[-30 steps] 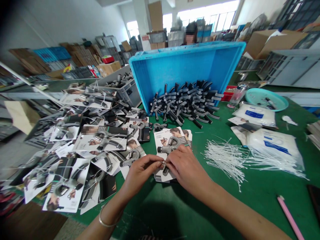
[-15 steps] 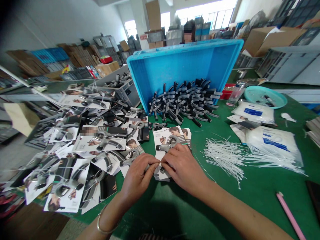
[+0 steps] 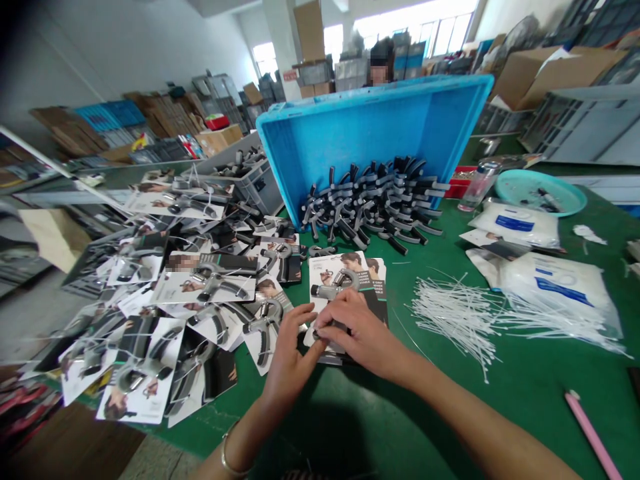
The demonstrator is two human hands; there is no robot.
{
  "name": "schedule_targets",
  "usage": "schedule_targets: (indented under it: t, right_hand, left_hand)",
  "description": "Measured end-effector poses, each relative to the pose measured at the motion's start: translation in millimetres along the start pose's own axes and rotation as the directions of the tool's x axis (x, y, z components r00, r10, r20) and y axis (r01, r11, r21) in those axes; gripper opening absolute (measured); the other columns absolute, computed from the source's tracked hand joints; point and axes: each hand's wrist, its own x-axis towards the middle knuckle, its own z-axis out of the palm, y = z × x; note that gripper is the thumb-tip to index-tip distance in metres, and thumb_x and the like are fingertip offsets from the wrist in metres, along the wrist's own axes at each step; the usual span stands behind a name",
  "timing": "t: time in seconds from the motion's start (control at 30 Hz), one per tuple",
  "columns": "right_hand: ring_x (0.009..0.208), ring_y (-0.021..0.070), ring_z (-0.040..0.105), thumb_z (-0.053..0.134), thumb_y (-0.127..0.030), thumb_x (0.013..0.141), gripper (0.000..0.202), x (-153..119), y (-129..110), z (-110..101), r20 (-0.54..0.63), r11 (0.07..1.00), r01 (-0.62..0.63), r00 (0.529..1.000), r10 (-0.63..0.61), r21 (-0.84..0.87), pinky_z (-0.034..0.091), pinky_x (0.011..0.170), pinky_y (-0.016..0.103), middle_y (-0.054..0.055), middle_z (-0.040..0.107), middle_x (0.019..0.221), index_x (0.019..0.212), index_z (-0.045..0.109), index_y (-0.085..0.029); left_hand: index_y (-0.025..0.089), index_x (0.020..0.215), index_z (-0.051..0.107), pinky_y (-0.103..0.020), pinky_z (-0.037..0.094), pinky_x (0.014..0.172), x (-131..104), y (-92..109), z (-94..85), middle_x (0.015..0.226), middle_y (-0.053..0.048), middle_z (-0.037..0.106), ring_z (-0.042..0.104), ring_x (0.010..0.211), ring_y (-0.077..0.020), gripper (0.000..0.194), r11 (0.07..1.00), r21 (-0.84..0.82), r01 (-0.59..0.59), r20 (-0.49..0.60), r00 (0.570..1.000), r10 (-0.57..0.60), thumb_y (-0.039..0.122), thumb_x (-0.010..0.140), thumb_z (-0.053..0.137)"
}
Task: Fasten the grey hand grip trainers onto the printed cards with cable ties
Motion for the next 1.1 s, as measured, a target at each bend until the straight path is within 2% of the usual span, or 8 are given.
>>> schedule_targets:
  t: [0.17, 0.27, 0.43, 0.53, 0.63, 0.8, 0.93, 1.1]
  right_hand:
    - [0.104, 0.0222, 0.058, 0.053, -0.027, 0.099, 0.013, -30, 13, -8, -0.098, 0.984, -0.023, 0.994, 0.041, 0.176, 0.048, 0.092, 0.04, 0.006, 0.071, 0.1, 0.095, 0.065, -0.023]
    - [0.102, 0.0225, 0.062, 0.054, -0.032, 0.097, 0.012, -68, 32, -21, -0.394, 0.945, -0.208, 0.87, 0.297, 0.255, 0.049, 0.091, 0.039, 0.005, 0.071, 0.102, 0.097, 0.064, -0.026]
    - [0.097, 0.0277, 0.066, 0.061, -0.048, 0.087, 0.026, -151, 81, -63, -0.505, 0.739, -0.665, 0.605, 0.615, 0.104, 0.049, 0.087, 0.041, 0.006, 0.072, 0.104, 0.096, 0.069, -0.025]
    - [0.082, 0.029, 0.067, 0.059, -0.053, 0.082, 0.033, -182, 98, -76, -0.43, 0.634, -0.77, 0.596, 0.678, -0.067, 0.05, 0.076, 0.042, 0.009, 0.073, 0.093, 0.09, 0.071, -0.023]
    - [0.079, 0.0268, 0.066, 0.057, -0.051, 0.085, 0.033, -183, 101, -62, -0.321, 0.644, -0.748, 0.656, 0.683, -0.16, 0.05, 0.072, 0.039, 0.009, 0.073, 0.089, 0.091, 0.071, -0.021]
    - [0.078, 0.0222, 0.064, 0.058, -0.038, 0.089, 0.022, -159, 104, -19, -0.245, 0.675, -0.666, 0.745, 0.62, -0.316, 0.047, 0.068, 0.032, 0.008, 0.068, 0.091, 0.09, 0.068, -0.019]
    - [0.071, 0.0202, 0.061, 0.051, -0.031, 0.093, 0.02, -150, 107, -15, -0.174, 0.693, -0.631, 0.77, 0.614, -0.348, 0.043, 0.063, 0.03, 0.008, 0.065, 0.085, 0.085, 0.063, -0.017]
    - [0.071, 0.0186, 0.062, 0.048, -0.04, 0.097, 0.028, -143, 97, -40, -0.172, 0.772, -0.636, 0.759, 0.628, 0.01, 0.05, 0.068, 0.032, 0.004, 0.066, 0.085, 0.109, 0.063, -0.02]
  left_hand:
    - [0.02, 0.111, 0.059, -0.049, 0.042, 0.103, 6, 6, -5.5, 0.117, -0.011, 0.065, 0.057, 0.116, -0.0264, 0.02, 0.976, 0.135, -0.168, -0.017, 0.985, 0.172, 0.016, 0.092, 0.061]
    - [0.019, 0.114, 0.059, -0.047, 0.042, 0.103, 13, -1, -20.8, 0.115, -0.011, 0.065, 0.058, 0.115, -0.0259, 0.024, 0.953, 0.196, -0.23, -0.059, 0.967, 0.246, 0.015, 0.091, 0.062]
    - [0.019, 0.116, 0.059, -0.053, 0.04, 0.108, 79, -45, -120.5, 0.122, -0.008, 0.065, 0.056, 0.12, -0.0271, 0.027, 0.868, 0.453, -0.203, -0.287, 0.889, 0.357, 0.028, 0.092, 0.066]
    - [0.016, 0.126, 0.054, -0.061, 0.029, 0.114, 147, -66, -195.1, 0.131, 0.0, 0.058, 0.047, 0.13, -0.032, 0.037, 0.802, 0.596, -0.04, -0.397, 0.854, 0.338, 0.042, 0.1, 0.053]
    - [0.014, 0.138, 0.043, -0.065, 0.016, 0.117, 185, -59, -222.3, 0.145, 0.001, 0.047, 0.033, 0.139, -0.0401, 0.055, 0.78, 0.626, 0.01, -0.404, 0.859, 0.313, 0.053, 0.1, 0.046]
    - [0.02, 0.13, 0.055, -0.054, 0.035, 0.112, 123, -20, -109.6, 0.132, -0.005, 0.057, 0.05, 0.128, -0.0317, 0.044, 0.954, 0.287, -0.09, -0.167, 0.976, 0.142, 0.05, 0.098, 0.051]
    - [0.019, 0.133, 0.054, -0.046, 0.05, 0.097, 47, -15, -4.4, 0.129, -0.013, 0.059, 0.06, 0.117, -0.0278, 0.054, 0.978, -0.119, 0.169, 0.139, 0.979, -0.152, 0.044, 0.087, 0.068]
    - [0.02, 0.125, 0.063, -0.034, 0.05, 0.092, 34, -24, 9.4, 0.125, -0.009, 0.065, 0.061, 0.112, -0.0216, 0.036, 0.896, -0.329, 0.299, 0.161, 0.952, -0.259, 0.038, 0.094, 0.058]
